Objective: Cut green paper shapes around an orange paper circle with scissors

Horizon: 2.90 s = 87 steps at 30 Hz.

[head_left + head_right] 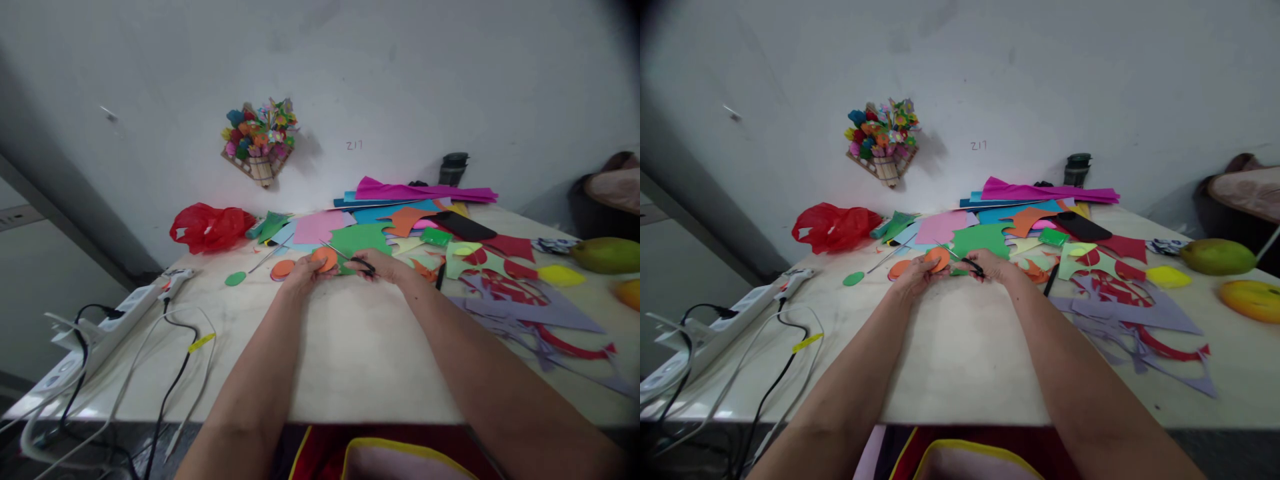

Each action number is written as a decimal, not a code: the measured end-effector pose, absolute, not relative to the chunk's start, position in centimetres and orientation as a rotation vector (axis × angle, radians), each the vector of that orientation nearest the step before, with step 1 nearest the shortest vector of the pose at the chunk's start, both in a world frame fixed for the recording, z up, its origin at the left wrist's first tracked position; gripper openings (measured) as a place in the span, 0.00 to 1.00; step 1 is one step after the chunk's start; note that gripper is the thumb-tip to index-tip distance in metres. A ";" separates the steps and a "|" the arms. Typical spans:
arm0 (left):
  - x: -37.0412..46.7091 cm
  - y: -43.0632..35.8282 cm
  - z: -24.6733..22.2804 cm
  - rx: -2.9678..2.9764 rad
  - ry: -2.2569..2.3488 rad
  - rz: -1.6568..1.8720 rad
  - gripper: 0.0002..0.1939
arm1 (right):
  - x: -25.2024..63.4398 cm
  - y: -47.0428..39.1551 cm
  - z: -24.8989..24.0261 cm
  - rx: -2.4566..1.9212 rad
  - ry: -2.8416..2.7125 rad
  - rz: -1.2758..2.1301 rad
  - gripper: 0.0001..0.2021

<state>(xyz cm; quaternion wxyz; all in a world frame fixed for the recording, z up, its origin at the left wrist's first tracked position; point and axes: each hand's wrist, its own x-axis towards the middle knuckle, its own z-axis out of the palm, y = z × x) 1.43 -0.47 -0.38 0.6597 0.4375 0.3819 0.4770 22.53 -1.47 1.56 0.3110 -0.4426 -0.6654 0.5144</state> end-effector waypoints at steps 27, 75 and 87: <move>0.6 -0.5 -0.1 0.958 0.868 1.022 0.03 | 22.6 -1.0 1.0 -1.148 -1.733 1.351 0.18; 0.6 -1.1 0.4 1.032 0.874 0.930 0.05 | 22.2 -1.8 1.7 -1.199 -1.791 1.368 0.19; 0.4 -1.0 0.4 1.069 0.906 0.910 0.04 | 22.5 -1.7 1.9 -1.172 -1.760 1.388 0.17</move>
